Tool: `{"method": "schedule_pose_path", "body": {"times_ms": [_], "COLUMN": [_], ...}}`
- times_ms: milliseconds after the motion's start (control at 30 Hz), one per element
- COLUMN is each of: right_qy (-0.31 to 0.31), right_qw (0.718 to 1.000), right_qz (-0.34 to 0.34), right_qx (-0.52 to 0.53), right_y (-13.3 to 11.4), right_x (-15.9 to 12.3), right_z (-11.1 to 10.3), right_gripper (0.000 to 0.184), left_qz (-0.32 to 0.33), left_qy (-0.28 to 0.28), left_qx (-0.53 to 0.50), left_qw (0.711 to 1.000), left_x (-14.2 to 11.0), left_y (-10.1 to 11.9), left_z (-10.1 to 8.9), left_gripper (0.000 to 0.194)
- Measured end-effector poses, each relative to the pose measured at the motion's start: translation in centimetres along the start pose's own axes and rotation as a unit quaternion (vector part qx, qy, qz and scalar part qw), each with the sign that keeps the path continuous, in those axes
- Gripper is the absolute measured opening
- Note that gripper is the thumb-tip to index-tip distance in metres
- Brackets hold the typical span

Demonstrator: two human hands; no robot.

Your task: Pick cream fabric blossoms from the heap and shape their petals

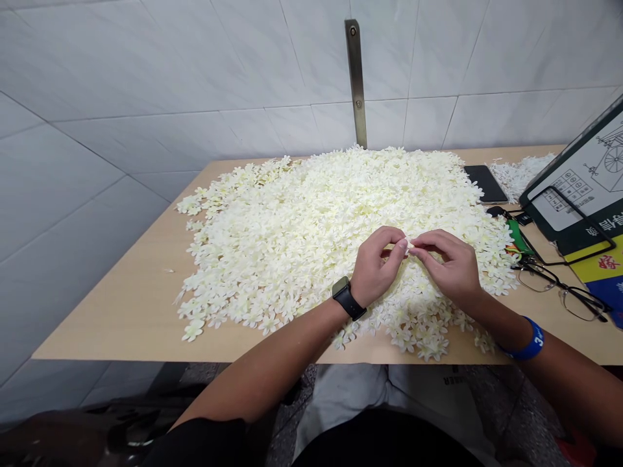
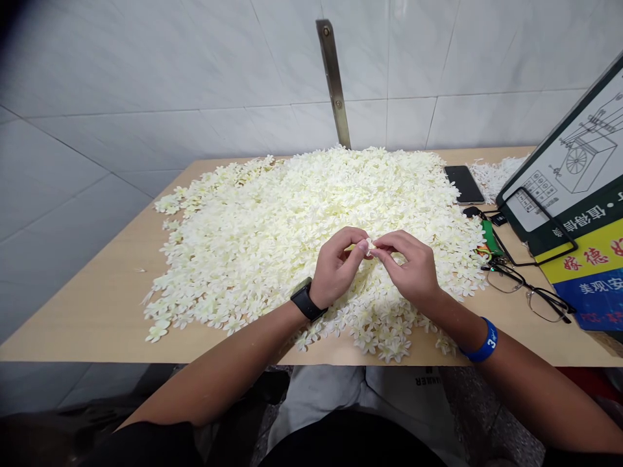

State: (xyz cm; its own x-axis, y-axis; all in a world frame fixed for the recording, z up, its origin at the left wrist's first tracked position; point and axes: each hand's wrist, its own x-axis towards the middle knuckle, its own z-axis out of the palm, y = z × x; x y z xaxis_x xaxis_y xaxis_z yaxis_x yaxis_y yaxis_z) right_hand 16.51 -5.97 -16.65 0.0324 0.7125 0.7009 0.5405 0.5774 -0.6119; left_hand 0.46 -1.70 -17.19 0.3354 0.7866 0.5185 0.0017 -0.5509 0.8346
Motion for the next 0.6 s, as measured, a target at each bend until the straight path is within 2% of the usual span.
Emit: {"method": "schedule_pose_path", "body": {"times_ms": [167, 367, 500, 600], "right_qy": [0.001, 0.011, 0.015, 0.027], "right_qw": [0.998, 0.981, 0.965, 0.962], "right_qz": [0.037, 0.148, 0.208, 0.217], "right_qx": [0.046, 0.126, 0.157, 0.162], "right_y": [-0.03, 0.34, 0.35, 0.15], "right_x": [0.0, 0.06, 0.21, 0.23], "right_z": [0.0, -0.25, -0.34, -0.2], "right_gripper": [0.009, 0.005, 0.003, 0.006], "left_qz": [0.001, -0.048, -0.062, -0.062], "left_qy": [-0.012, -0.027, -0.032, -0.032], "left_qx": [-0.011, -0.127, -0.158, -0.153], "left_qw": [1.0, 0.99, 0.985, 0.986], "left_x": [0.04, 0.17, 0.27, 0.26], "left_y": [-0.19, -0.41, -0.45, -0.55], "left_z": [0.09, 0.2, 0.14, 0.13], "left_gripper": [0.025, 0.024, 0.023, 0.023]}}
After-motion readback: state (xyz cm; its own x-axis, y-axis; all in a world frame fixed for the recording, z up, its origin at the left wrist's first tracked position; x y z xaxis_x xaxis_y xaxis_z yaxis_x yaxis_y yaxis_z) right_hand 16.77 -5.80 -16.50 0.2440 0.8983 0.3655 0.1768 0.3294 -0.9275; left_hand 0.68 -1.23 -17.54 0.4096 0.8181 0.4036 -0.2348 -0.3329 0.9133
